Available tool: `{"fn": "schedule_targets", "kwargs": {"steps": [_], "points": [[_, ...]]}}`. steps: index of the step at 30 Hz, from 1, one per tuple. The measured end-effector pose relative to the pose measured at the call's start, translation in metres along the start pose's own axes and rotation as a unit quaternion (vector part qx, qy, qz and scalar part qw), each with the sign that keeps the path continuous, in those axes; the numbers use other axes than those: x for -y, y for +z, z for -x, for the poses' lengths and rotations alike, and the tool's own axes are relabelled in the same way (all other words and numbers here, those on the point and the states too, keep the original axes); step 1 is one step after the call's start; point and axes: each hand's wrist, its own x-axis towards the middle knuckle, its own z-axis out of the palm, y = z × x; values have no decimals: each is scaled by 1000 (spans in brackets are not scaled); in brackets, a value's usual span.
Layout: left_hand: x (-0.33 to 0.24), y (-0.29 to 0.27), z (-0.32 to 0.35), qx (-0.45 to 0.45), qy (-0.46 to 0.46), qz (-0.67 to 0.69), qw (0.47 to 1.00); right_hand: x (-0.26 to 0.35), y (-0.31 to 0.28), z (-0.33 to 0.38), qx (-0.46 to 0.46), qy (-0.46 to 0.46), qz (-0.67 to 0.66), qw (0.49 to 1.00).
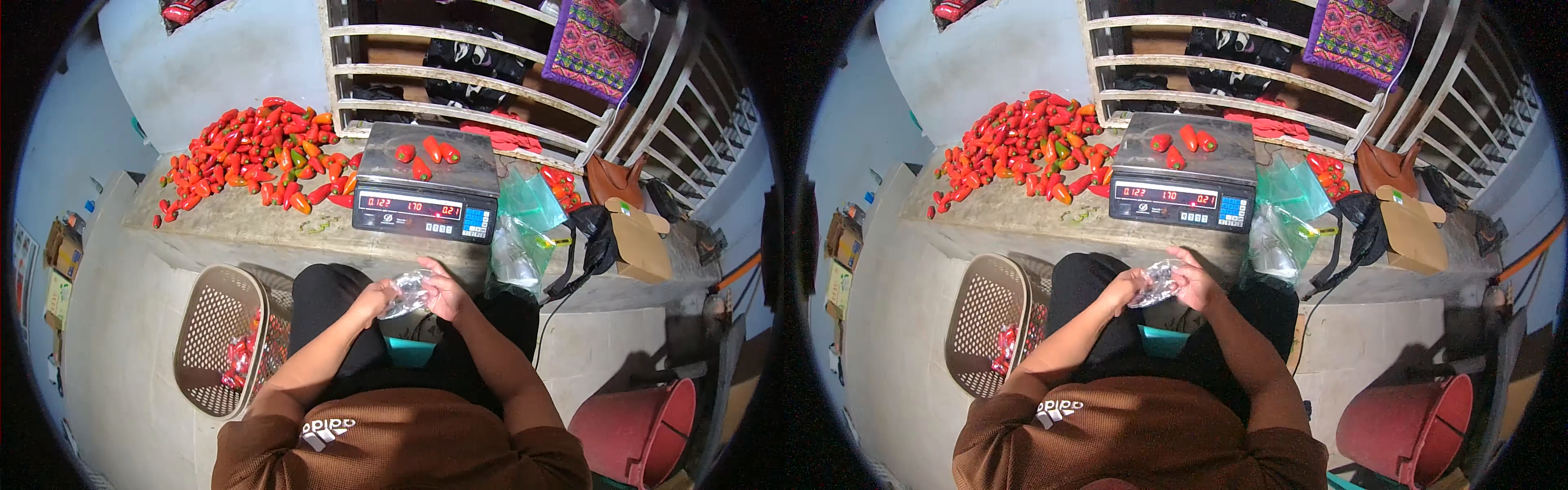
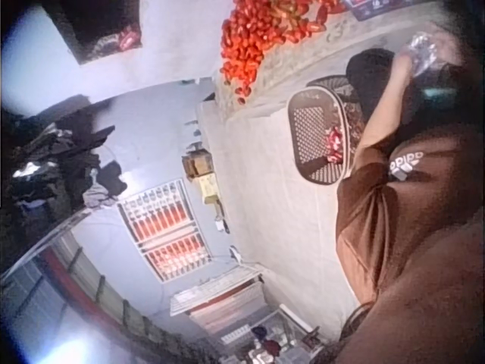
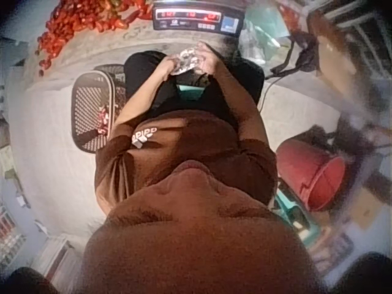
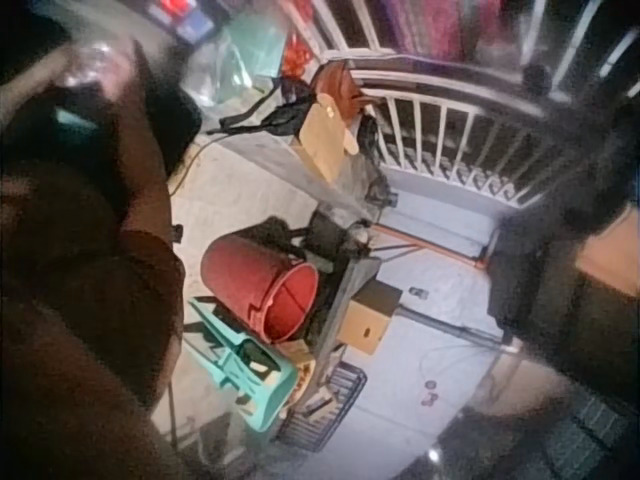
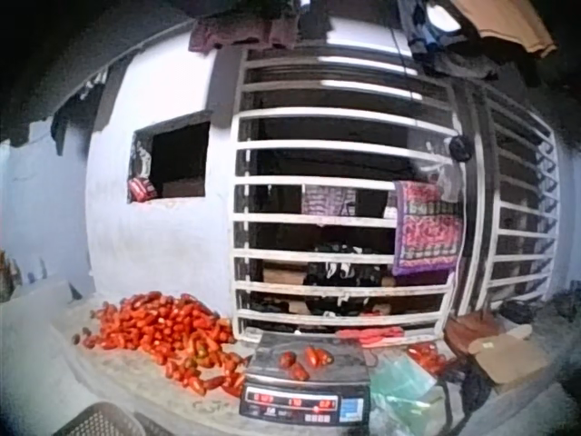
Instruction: The person sits at a counter and repeatedly picks red peppers from a pile, places them on a digital scale, and transfers them into plastic bags. The person ties the bags and sets them aside in a basket.
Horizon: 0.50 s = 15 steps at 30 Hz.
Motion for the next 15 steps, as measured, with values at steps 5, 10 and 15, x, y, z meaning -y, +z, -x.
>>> {"fn": "schedule_targets", "kwargs": {"steps": [5, 10, 15], "points": [[-8, -15, 1, -20, -53, 272, 961, 6, 8, 2, -31, 112, 350, 930], [-3, -8, 5, 43, 10, 163, 986, -19, 5, 2, -141, 90, 763, 624], [-10, 6, 14, 85, 61, -21, 994, -23, -1, -5, -227, 135, 821, 506]]}}
